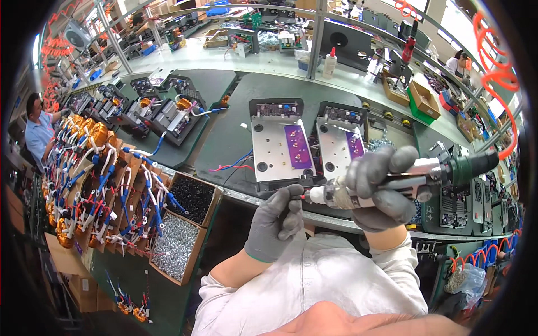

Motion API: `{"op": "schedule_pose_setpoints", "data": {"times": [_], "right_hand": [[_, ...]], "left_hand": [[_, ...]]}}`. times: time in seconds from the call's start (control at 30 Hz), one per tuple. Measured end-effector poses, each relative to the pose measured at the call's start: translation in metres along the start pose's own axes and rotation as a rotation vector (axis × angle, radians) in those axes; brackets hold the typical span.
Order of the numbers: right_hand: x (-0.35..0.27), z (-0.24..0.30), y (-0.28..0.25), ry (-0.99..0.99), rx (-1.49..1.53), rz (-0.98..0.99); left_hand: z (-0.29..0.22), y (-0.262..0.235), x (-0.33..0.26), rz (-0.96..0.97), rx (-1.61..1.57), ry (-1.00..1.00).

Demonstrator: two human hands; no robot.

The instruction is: The person assembles electronic power supply units on a factory workbench. They use a pneumatic screwdriver to fasten screws, place metal plates, and connect copper wire coils to the units. The person handles multiple units sequentially, securing components and routing wires.

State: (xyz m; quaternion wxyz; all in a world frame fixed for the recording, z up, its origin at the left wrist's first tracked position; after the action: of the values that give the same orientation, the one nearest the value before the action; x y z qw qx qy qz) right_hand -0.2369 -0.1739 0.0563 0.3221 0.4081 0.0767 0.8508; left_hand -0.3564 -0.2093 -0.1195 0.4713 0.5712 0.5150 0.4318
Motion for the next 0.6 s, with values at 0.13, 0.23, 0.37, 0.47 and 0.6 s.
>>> {"op": "schedule_pose_setpoints", "data": {"times": [0.13, 0.23, 0.37, 0.47, 0.6], "right_hand": [[-0.032, 0.03, -0.016, -0.195, -0.1, -0.192], [-0.047, 0.045, -0.019, -0.316, -0.164, -0.201], [-0.058, 0.061, -0.02, -0.446, -0.313, -0.03], [-0.051, 0.075, -0.032, -0.48, -0.29, -0.05], [-0.046, 0.104, -0.062, -0.458, -0.491, -0.294]], "left_hand": [[0.026, 0.01, 0.01, -0.031, 0.032, -0.086], [0.041, 0.017, 0.019, -0.052, 0.057, -0.119], [0.06, 0.016, 0.029, -0.121, 0.279, -0.166], [0.061, 0.025, 0.023, -0.201, 0.586, -0.337], [0.008, 0.072, 0.073, 0.205, 1.472, -0.162]]}}
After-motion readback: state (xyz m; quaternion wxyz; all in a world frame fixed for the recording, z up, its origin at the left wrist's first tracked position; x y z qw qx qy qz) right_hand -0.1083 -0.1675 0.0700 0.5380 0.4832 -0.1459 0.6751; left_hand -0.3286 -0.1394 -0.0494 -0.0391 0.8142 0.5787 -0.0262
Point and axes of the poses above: each hand's wrist, its own x-axis towards the middle knuckle, its own y-axis out of the palm, z = x × y, the point moved 10 cm from there along x, towards the middle knuckle, and after that the axes turned 12 degrees about y, right-handed, at the moved point
